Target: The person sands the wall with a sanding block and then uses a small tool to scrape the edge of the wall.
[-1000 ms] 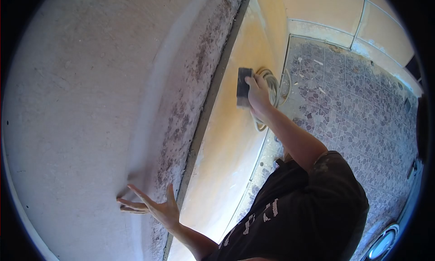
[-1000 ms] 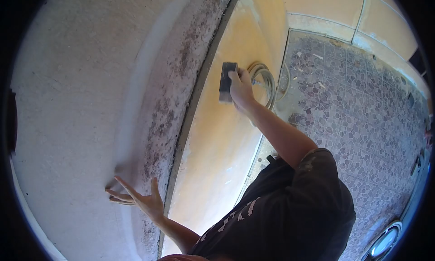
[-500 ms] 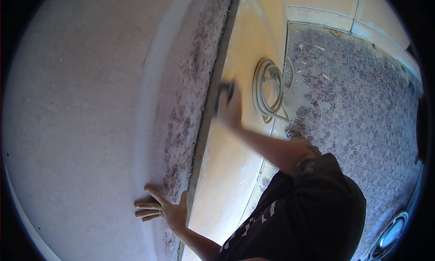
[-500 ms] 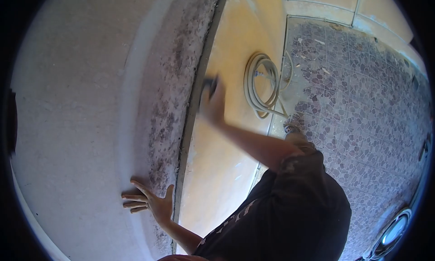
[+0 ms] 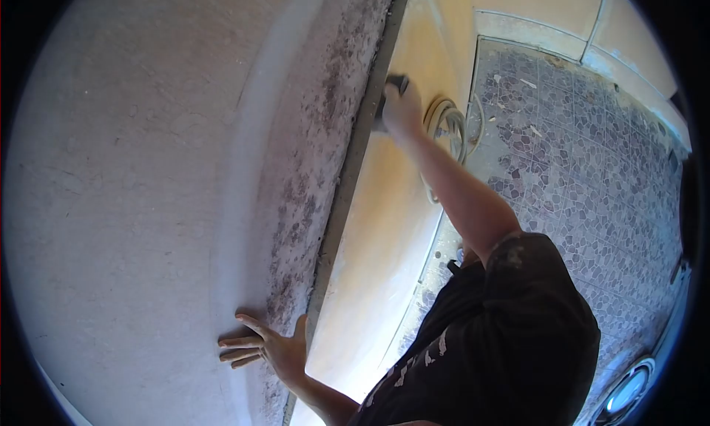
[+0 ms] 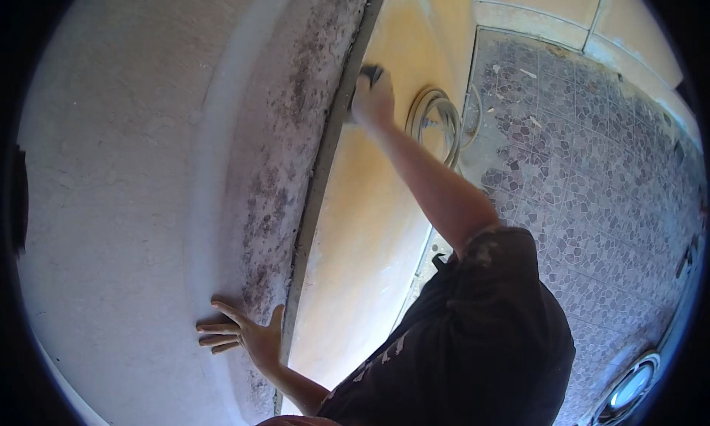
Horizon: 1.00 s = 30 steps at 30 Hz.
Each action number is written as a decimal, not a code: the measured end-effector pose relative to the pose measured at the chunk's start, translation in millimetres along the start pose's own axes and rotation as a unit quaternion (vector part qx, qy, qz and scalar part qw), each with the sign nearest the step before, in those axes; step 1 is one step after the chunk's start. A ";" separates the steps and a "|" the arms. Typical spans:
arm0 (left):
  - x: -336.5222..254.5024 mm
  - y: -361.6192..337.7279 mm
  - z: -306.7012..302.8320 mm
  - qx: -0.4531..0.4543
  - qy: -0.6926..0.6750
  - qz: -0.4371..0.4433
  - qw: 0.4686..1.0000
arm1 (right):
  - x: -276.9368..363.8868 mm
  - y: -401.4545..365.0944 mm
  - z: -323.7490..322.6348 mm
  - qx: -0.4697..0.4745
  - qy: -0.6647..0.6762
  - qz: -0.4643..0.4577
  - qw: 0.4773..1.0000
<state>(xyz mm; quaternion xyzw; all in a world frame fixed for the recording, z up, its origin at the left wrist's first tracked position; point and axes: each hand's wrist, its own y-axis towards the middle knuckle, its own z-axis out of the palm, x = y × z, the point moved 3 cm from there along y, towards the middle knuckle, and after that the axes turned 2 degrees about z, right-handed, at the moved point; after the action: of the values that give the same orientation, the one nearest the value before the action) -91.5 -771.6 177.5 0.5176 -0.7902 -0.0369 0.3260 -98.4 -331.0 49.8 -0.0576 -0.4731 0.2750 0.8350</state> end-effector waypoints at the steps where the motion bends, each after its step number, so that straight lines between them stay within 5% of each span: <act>1: -2.6 -3.3 -2.0 0.009 0.002 -0.002 1.000 | -4.3 11.0 -4.1 -0.030 -0.046 -0.055 0.997; 3: -14.8 7.0 -2.6 0.000 -0.049 -0.052 0.997 | -30.3 -1.9 -5.3 -0.041 -0.125 -0.187 0.974; 4: -25.1 13.1 -3.2 -0.015 -0.048 -0.067 0.996 | -49.3 -48.2 -2.2 -0.019 -0.117 -0.161 0.980; 5: -37.2 20.4 -7.0 -0.016 -0.045 -0.064 0.997 | -83.0 -82.8 -1.7 0.021 -0.092 -0.274 0.957; 7: -52.0 30.9 -17.3 -0.011 -0.123 -0.098 0.988 | -97.3 -113.0 -5.0 0.029 -0.109 -0.252 0.961; 9: -66.2 43.5 -29.2 -0.002 -0.137 -0.060 0.989 | -65.7 -65.5 -8.8 0.015 -0.131 -0.235 0.963; 11: -80.5 50.9 -33.7 0.020 -0.088 0.027 0.996 | -26.3 22.0 -15.4 0.007 -0.107 -0.068 0.992; 14: -93.1 55.3 -33.5 0.014 -0.096 0.040 0.994 | -8.4 40.2 -15.5 -0.021 -0.154 -0.104 0.982; 16: -105.1 61.4 -31.3 0.001 -0.087 0.041 0.995 | -47.5 -31.5 -12.6 0.005 -0.167 -0.232 0.958; 19: -104.0 60.7 -28.7 -0.018 -0.067 0.022 0.997 | -101.7 -114.1 -21.6 0.093 -0.166 -0.174 0.966; 21: -100.4 55.2 -18.0 -0.069 -0.054 0.081 0.993 | -79.8 -69.7 -15.3 0.050 -0.142 -0.232 0.961; 22: -94.4 45.3 7.0 -0.049 -0.118 0.122 0.984 | -40.6 -42.1 -13.4 0.029 -0.112 -0.097 0.989; 23: -101.7 30.7 18.7 -0.058 -0.091 0.185 0.977 | -28.1 -5.1 -11.4 -0.044 -0.139 -0.180 0.973; 24: -110.3 17.6 28.7 -0.028 -0.107 0.251 0.962 | -11.3 20.1 -11.9 -0.042 -0.131 -0.142 0.980; 27: -123.1 1.1 43.4 0.002 -0.208 0.358 0.910 | -18.6 5.1 -11.4 -0.054 -0.137 -0.211 0.966; 30: -135.7 27.1 36.7 0.002 -0.347 0.407 0.845 | -97.3 -100.9 -15.1 0.055 -0.183 -0.236 0.953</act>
<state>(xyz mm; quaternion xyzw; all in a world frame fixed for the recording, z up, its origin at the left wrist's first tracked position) -99.2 -655.1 94.6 0.1034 -0.9915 -0.0770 0.0154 -84.2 -463.5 3.8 0.1527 -0.6019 0.1015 0.7772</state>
